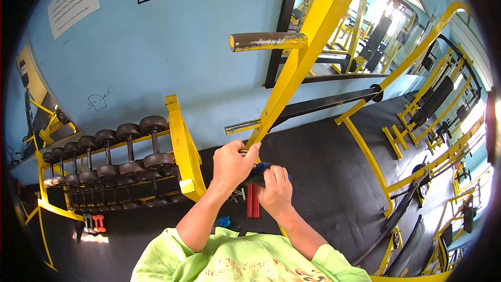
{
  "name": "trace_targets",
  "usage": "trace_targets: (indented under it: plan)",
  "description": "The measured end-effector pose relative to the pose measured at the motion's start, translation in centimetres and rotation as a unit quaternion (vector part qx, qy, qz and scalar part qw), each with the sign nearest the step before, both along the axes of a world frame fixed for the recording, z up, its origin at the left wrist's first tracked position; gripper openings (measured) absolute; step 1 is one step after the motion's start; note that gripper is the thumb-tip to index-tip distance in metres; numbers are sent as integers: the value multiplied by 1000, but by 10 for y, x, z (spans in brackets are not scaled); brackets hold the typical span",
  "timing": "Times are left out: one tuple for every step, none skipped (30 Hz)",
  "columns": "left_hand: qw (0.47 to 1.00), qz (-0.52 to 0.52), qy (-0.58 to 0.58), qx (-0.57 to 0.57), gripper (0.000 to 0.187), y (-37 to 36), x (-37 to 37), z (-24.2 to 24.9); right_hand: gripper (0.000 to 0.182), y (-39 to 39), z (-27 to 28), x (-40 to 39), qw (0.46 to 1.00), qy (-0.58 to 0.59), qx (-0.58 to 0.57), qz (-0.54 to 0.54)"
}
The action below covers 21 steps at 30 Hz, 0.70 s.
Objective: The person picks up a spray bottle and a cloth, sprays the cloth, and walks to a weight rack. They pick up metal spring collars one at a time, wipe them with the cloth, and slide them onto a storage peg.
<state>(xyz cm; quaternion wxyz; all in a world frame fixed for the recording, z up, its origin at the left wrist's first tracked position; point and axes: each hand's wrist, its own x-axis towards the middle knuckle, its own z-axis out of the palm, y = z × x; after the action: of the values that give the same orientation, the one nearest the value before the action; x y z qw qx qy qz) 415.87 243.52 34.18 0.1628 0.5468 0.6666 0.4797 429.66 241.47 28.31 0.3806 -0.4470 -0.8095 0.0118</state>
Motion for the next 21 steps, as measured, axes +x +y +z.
trace_targets:
  plan:
    - [998,6,-46,-33,38,2,-7,-6,32,-4,-8,6,999,0,35,18]
    - [993,13,-92,-66,37,3,-14,-10,31,-8,-17,13,997,2,70,37]
    - [993,28,-85,-76,37,0,-19,-6,29,-13,-24,20,996,16,70,48]
    - [993,36,-86,-75,37,-1,-22,-7,29,-13,-27,24,996,35,66,55]
    - [994,35,-84,-59,37,-2,-21,-10,28,-12,-33,24,996,37,78,40]
    - [995,31,-82,-46,37,-4,-18,-14,27,-11,-36,23,995,38,87,20]
    - [995,6,-87,-54,37,-3,-13,-20,26,-9,-32,18,994,31,98,41]
    - [997,-11,-57,-44,36,-5,-4,-20,24,-6,-25,11,992,24,111,60]
    - [998,-15,-45,-36,36,-5,0,-19,24,-5,-18,2,992,-3,118,50]
    - [999,-19,-31,-27,35,-5,3,-18,24,-2,-15,4,992,-1,117,48]
    - [996,-13,-80,-29,35,0,-2,-28,26,1,-12,7,994,-15,98,36]
    - [991,-8,-128,-31,35,6,-9,-37,28,3,-11,11,996,-29,80,24]
    - [990,21,-136,-30,35,5,-14,-28,31,4,-21,22,994,-3,90,56]
    - [986,22,-162,-32,36,4,-21,-22,28,3,-33,33,993,12,99,58]
    - [977,18,-213,-23,35,6,-28,-24,26,2,-43,40,995,53,84,27]
    - [965,15,-262,-14,36,8,-38,-30,25,0,-51,46,993,94,67,-3]
    - [955,19,-294,-10,35,16,-50,-47,26,-4,-56,50,982,177,19,-60]
    - [956,19,-294,-9,35,18,-51,-49,32,-5,-58,53,968,229,-4,-105]
    - [912,19,-407,-52,32,19,-50,-51,35,-4,-58,51,963,251,-39,-89]
    - [853,18,-512,-98,30,17,-48,-54,37,-6,-59,47,955,275,-75,-77]
    - [855,17,-508,-105,26,16,-39,-61,39,-11,-47,36,938,310,-148,-48]
